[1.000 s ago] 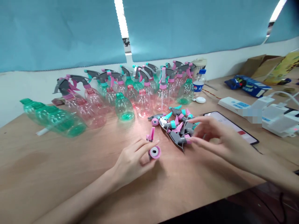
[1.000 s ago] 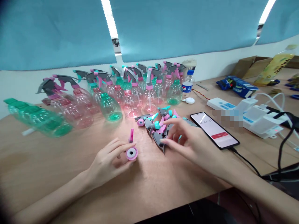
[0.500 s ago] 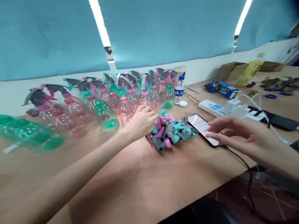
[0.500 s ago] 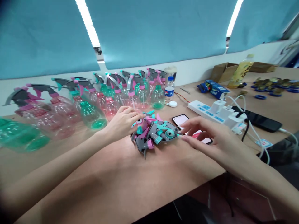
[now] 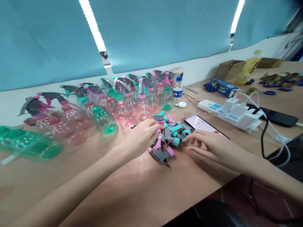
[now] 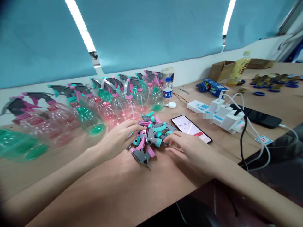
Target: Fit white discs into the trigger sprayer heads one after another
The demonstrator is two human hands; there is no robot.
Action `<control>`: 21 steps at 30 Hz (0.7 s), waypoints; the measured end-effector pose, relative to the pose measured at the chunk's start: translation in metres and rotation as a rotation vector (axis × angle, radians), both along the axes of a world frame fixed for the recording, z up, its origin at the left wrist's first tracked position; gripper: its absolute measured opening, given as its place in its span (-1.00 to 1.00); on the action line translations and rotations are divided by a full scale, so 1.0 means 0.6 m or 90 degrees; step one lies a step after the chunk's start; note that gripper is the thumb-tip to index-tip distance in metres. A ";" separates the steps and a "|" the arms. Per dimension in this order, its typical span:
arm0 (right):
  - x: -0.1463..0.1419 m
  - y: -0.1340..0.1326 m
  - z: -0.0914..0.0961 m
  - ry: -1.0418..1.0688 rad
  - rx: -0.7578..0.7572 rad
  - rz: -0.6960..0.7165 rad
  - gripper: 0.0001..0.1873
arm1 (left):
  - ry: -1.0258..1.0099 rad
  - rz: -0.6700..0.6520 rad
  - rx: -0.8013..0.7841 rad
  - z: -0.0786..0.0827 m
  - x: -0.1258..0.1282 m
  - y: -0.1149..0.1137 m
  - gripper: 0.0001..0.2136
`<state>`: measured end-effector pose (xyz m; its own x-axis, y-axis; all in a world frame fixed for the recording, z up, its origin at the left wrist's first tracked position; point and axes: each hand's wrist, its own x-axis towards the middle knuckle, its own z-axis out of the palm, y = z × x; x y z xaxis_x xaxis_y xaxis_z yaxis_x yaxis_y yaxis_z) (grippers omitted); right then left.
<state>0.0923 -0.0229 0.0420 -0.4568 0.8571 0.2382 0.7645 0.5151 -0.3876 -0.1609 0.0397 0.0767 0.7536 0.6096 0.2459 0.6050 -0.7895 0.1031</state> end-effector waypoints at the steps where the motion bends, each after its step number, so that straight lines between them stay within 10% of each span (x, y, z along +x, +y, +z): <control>1: -0.006 0.003 -0.003 -0.012 0.017 0.005 -0.80 | -0.010 0.019 -0.004 -0.005 0.000 -0.011 -0.76; 13: -0.054 0.033 -0.027 -0.124 0.095 -0.012 -0.80 | 0.056 0.152 0.008 -0.081 0.045 -0.071 -0.62; 21: -0.063 0.041 -0.038 -0.103 0.114 -0.026 -0.80 | -0.068 0.172 -0.111 -0.048 -0.011 -0.117 -0.85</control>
<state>0.0544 0.0018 0.0193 -0.4666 0.8266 0.3149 0.8311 0.5315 -0.1638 -0.1673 -0.0303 0.0476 0.5347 0.8238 0.1883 0.7686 -0.5667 0.2968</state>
